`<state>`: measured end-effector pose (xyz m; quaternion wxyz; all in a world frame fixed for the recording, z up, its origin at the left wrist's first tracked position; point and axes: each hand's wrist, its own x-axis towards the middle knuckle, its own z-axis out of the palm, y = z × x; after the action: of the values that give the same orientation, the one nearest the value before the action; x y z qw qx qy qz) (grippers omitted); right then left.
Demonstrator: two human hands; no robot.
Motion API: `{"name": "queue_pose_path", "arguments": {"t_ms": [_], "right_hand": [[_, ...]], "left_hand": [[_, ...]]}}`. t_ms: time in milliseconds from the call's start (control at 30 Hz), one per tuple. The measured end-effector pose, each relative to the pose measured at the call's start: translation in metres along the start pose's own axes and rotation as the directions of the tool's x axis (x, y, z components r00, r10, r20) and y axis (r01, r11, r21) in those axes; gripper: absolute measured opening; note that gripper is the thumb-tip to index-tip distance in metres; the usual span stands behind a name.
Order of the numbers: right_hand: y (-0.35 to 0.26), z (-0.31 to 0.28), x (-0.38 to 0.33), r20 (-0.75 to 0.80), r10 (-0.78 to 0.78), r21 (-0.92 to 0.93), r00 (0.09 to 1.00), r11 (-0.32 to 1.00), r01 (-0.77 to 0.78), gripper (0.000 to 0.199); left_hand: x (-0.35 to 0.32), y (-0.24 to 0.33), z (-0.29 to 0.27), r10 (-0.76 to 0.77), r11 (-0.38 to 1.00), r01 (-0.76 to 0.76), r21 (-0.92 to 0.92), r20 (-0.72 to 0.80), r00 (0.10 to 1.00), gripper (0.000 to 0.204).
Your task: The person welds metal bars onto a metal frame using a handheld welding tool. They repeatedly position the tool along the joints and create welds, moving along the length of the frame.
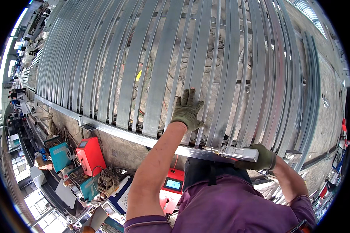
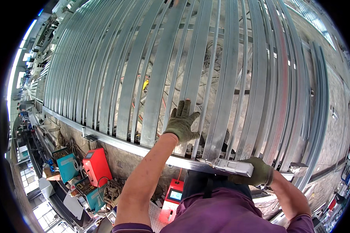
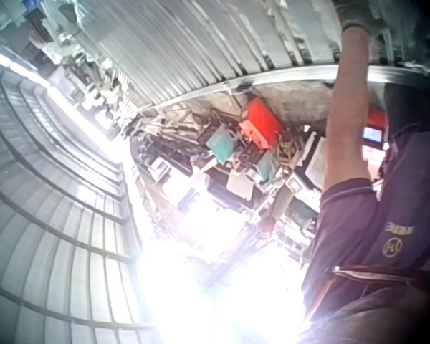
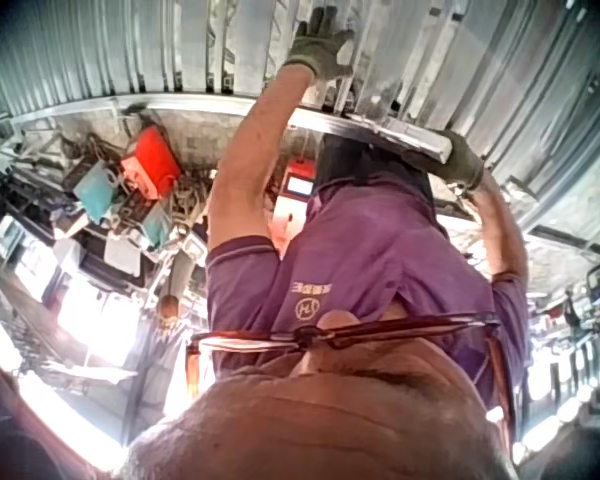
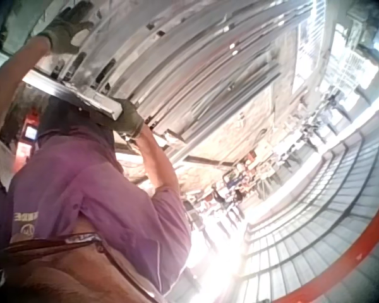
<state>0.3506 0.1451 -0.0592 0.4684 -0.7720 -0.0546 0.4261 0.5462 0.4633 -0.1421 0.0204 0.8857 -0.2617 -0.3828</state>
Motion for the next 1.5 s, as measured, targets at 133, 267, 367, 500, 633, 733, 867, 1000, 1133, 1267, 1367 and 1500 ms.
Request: {"name": "queue_pose_path", "arguments": {"t_ms": [133,267,367,500,633,733,867,1000,1133,1267,1367,1500], "right_hand": [[-0.031,-0.003,0.003,-0.062,-0.081,-0.007,0.995,0.997,0.080,0.056],[-0.096,-0.021,0.036,0.059,0.148,0.036,0.987,0.988,-0.150,0.062],[-0.060,-0.003,0.061,0.017,0.011,-0.045,1.000,0.999,-0.010,0.065],[-0.048,0.002,0.076,0.016,0.037,0.006,0.999,0.999,-0.038,0.065],[-0.055,0.008,0.092,0.070,0.060,-0.003,0.996,0.998,-0.060,0.067],[-0.069,0.016,0.107,0.119,0.111,-0.018,0.987,0.994,-0.110,0.069],[-0.058,0.031,0.125,0.178,0.139,-0.027,0.974,0.990,-0.136,0.069],[-0.049,0.035,0.135,0.188,0.093,0.009,0.978,0.995,-0.096,0.069],[-0.042,0.037,0.140,0.180,0.050,-0.006,0.982,0.999,-0.049,0.071],[-0.051,0.032,0.142,0.227,0.135,-0.054,0.965,0.991,-0.125,0.073],[-0.046,0.033,0.144,0.226,0.143,-0.075,0.964,0.989,-0.129,0.073],[-0.038,0.034,0.145,0.223,0.116,-0.094,0.968,0.991,-0.097,0.066]], "left_hand": [[0.005,-0.035,-0.015,0.038,0.997,-0.028,0.072,-0.142,0.989,0.096],[-0.007,-0.073,-0.010,-0.079,0.984,0.105,0.147,-0.173,0.982,0.098],[-0.011,-0.077,-0.008,-0.072,0.992,0.082,0.098,-0.101,0.992,0.101],[-0.008,-0.083,0.003,-0.063,0.997,0.067,0.031,-0.120,0.991,0.104],[-0.005,-0.082,0.005,-0.082,0.997,0.081,-0.013,-0.117,0.990,0.106],[-0.004,-0.081,0.005,-0.093,0.995,0.091,-0.028,-0.123,0.988,0.105],[-0.006,-0.082,0.006,-0.093,0.995,0.087,-0.049,-0.135,0.987,0.104],[-0.006,-0.083,0.007,-0.094,0.995,0.089,-0.047,-0.136,0.986,0.104],[-0.004,-0.083,0.006,-0.089,0.995,0.082,-0.051,-0.134,0.987,0.105],[-0.002,-0.086,0.010,-0.086,0.996,0.080,-0.045,-0.144,0.986,0.106],[-0.002,-0.085,0.009,-0.084,0.996,0.079,-0.044,-0.145,0.986,0.106],[-0.003,-0.084,0.008,-0.082,0.996,0.078,-0.035,-0.138,0.987,0.105]]}}
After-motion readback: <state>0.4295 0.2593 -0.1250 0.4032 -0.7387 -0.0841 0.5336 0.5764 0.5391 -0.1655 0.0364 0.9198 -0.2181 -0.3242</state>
